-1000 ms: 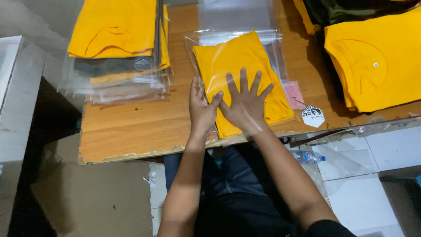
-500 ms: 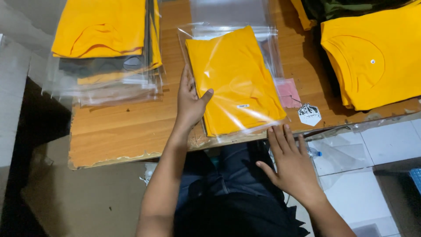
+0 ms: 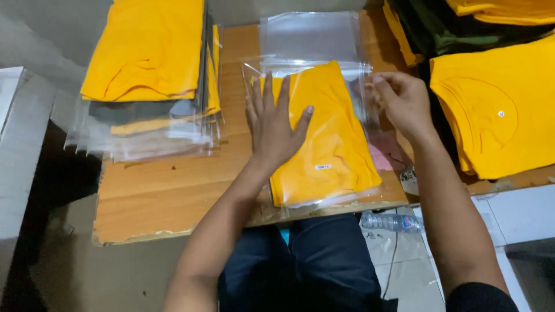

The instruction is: The person folds a black t-shirt and places it into a clear plastic bag, then repeats the process with several yellow t-shirts. Each folded shirt is inserted into a separate bag and stacked on the table.

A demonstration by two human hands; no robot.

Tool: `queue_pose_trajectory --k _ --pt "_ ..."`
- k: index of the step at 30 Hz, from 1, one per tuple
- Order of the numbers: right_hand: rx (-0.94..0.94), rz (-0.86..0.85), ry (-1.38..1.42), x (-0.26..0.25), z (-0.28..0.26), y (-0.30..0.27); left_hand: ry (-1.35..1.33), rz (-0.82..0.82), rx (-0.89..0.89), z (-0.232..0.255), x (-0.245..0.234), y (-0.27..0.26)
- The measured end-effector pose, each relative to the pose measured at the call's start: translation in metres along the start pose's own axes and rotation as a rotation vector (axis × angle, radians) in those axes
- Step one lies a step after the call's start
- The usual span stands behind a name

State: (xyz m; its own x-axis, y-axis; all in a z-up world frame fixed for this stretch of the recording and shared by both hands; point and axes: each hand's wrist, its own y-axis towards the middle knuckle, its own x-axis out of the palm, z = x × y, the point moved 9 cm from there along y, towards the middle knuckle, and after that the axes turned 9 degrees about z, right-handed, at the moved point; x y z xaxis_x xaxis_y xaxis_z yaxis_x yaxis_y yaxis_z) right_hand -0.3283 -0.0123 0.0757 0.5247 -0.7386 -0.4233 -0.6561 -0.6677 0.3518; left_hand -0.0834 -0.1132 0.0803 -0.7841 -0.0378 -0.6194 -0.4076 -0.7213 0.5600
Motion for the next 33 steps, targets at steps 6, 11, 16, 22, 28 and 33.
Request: queue_pose_trajectory --k 6,11,16,22,28,33 --pt "0.267 -0.060 0.121 0.083 0.067 0.076 0.001 -0.261 0.007 -0.014 0.032 -0.015" --pt "0.313 -0.170 0.143 0.107 0.091 0.087 0.033 -0.542 0.091 -0.033 0.038 -0.012" --pt "0.426 -0.208 0.237 0.096 0.084 0.076 0.094 -0.597 0.161 -0.047 0.045 -0.008" --pt "0.402 -0.231 0.379 0.104 0.087 0.082 0.069 -0.315 0.297 -0.043 0.034 -0.011" --pt "0.354 -0.126 0.469 0.104 0.090 0.086 0.048 -0.271 0.301 -0.040 0.027 -0.015" --pt "0.304 -0.074 0.475 0.102 0.097 0.089 0.042 -0.316 0.268 -0.036 0.028 -0.024"
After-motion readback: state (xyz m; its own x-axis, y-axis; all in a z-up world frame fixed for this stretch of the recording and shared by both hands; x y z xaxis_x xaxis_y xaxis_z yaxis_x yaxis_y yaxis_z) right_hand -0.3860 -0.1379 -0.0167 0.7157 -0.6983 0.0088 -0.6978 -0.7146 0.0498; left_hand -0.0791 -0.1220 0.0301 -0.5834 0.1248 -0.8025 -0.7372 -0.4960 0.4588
